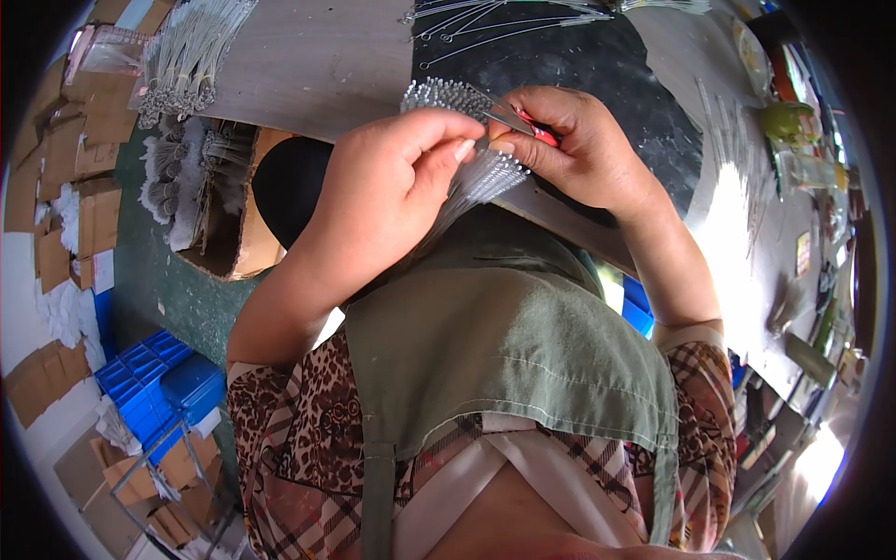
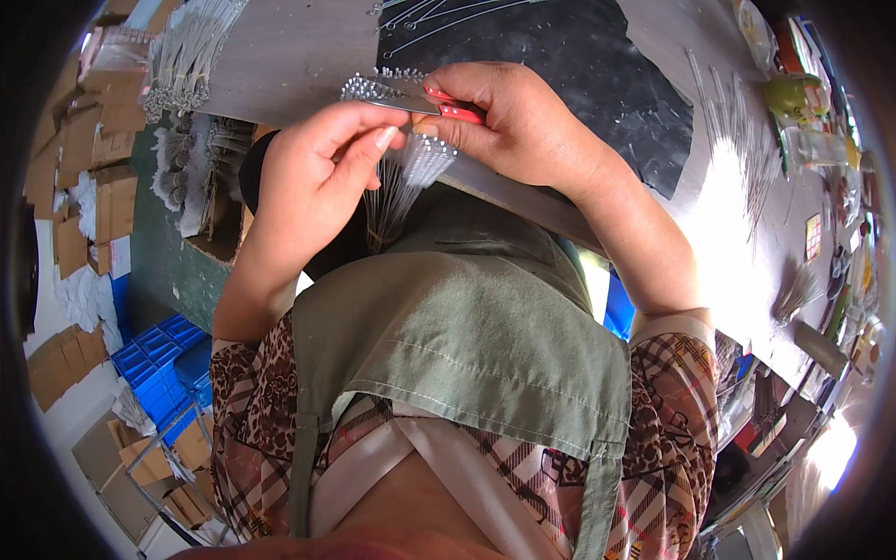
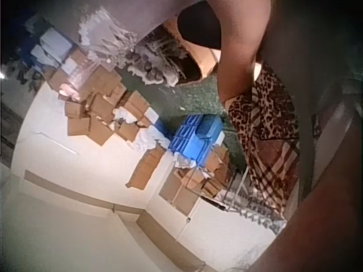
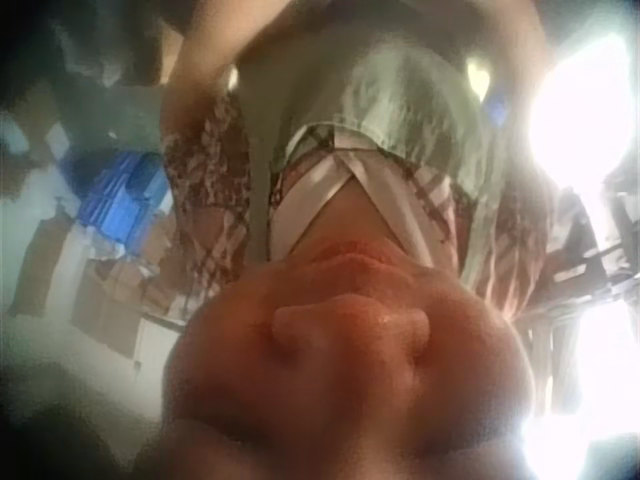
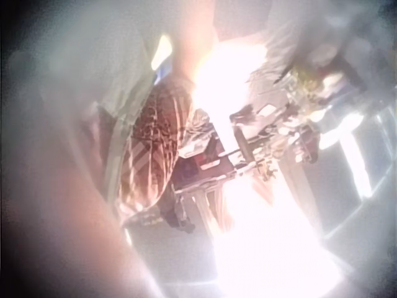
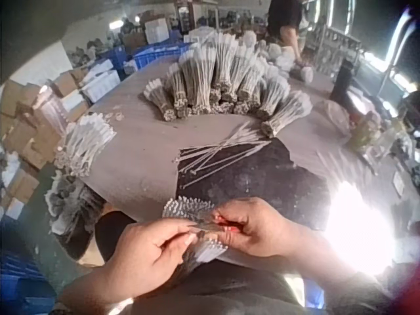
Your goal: The person uses red-handled scissors to trim the tips of bundled wire brushes held in their left hand. They repeatedly cut the ends of the bristles to create a uniform surface, then separate the bundles to inspect the cut. The person works at a table in a workshop environment with other similar items visible.
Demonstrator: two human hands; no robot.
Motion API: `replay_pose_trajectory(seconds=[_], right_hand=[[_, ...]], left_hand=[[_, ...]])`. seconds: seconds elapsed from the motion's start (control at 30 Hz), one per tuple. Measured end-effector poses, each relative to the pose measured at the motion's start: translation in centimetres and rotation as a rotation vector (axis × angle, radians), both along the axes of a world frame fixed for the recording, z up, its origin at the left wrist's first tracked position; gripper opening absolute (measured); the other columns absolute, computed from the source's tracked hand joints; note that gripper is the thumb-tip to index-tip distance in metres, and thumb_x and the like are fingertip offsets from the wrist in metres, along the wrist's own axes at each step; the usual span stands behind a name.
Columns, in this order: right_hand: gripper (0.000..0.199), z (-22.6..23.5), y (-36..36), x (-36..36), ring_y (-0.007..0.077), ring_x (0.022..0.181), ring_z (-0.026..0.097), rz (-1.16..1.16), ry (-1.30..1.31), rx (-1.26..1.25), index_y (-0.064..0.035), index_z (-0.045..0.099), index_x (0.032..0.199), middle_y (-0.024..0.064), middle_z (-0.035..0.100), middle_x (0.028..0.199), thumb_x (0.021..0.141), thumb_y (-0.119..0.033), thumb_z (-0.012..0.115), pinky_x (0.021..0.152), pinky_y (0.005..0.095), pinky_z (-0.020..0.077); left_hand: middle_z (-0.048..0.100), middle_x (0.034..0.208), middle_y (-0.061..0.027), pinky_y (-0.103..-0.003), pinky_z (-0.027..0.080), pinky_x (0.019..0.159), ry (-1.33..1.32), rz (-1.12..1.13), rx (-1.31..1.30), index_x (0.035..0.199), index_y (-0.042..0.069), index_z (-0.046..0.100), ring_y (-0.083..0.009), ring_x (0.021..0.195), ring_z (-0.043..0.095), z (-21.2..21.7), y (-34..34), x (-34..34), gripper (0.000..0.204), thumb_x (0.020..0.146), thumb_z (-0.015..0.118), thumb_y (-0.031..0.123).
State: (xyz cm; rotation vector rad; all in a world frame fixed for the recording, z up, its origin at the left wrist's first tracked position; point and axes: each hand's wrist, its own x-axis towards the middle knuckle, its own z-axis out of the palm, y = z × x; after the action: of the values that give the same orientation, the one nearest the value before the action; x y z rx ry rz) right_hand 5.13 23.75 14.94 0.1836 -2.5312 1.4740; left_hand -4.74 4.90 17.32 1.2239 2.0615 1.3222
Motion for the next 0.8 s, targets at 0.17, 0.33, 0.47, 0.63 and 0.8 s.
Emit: replay_pose_trajectory(seconds=[0.17,0.33,0.47,0.63,0.8], right_hand=[[0.019,-0.3,0.0,0.1,0.0171,0.071,0.059,0.0,0.059,0.034,-0.0009,0.061,0.093,0.0079,0.061,0.08,0.082,-0.014,0.068,0.064,0.0266,0.0459],[0.017,-0.7,0.0,0.3,0.0169,0.071,0.058,-0.014,0.067,-0.001,-0.0011,0.061,0.091,0.0076,0.061,0.08,0.081,-0.012,0.068,0.065,0.0266,0.0456],[0.015,-0.9,-0.1,0.4,0.0167,0.071,0.058,-0.022,0.09,0.012,-0.0012,0.061,0.09,0.0071,0.061,0.08,0.081,-0.011,0.068,0.065,0.0264,0.0453],[0.016,-0.8,-0.1,0.3,0.0168,0.071,0.057,-0.02,0.065,0.012,-0.0011,0.06,0.09,0.0072,0.06,0.08,0.081,-0.011,0.068,0.066,0.0265,0.0453],[0.017,-0.7,-0.1,0.2,0.0175,0.072,0.058,-0.017,0.044,0.006,-0.001,0.061,0.092,0.0075,0.06,0.08,0.081,-0.012,0.068,0.066,0.0271,0.0451]], left_hand=[[0.067,0.079,-0.0065,-0.021,0.045,0.052,-0.189,-0.051,-0.119,0.099,0.0,0.065,-0.0082,0.057,0.055,0.9,0.4,-0.9,0.016,0.088,0.058,0.01],[0.066,0.077,-0.0024,-0.018,0.042,0.052,-0.076,-0.136,-0.135,0.094,-0.002,0.066,-0.0036,0.057,0.051,0.3,0.7,-1.7,0.015,0.087,0.061,0.011],[0.066,0.076,-0.0092,-0.025,0.046,0.058,-0.056,-0.147,-0.137,0.09,0.001,0.067,-0.0131,0.062,0.059,0.7,0.9,-1.7,0.012,0.082,0.065,0.01],[0.065,0.074,-0.0139,-0.029,0.048,0.059,0.038,-0.124,-0.112,0.087,0.002,0.067,-0.0224,0.063,0.063,1.1,0.9,-1.3,0.01,0.079,0.065,0.008],[0.064,0.073,-0.0143,-0.032,0.048,0.058,0.167,-0.124,-0.043,0.084,0.003,0.066,-0.027,0.063,0.062,1.0,0.9,-1.1,0.008,0.078,0.065,0.007]])
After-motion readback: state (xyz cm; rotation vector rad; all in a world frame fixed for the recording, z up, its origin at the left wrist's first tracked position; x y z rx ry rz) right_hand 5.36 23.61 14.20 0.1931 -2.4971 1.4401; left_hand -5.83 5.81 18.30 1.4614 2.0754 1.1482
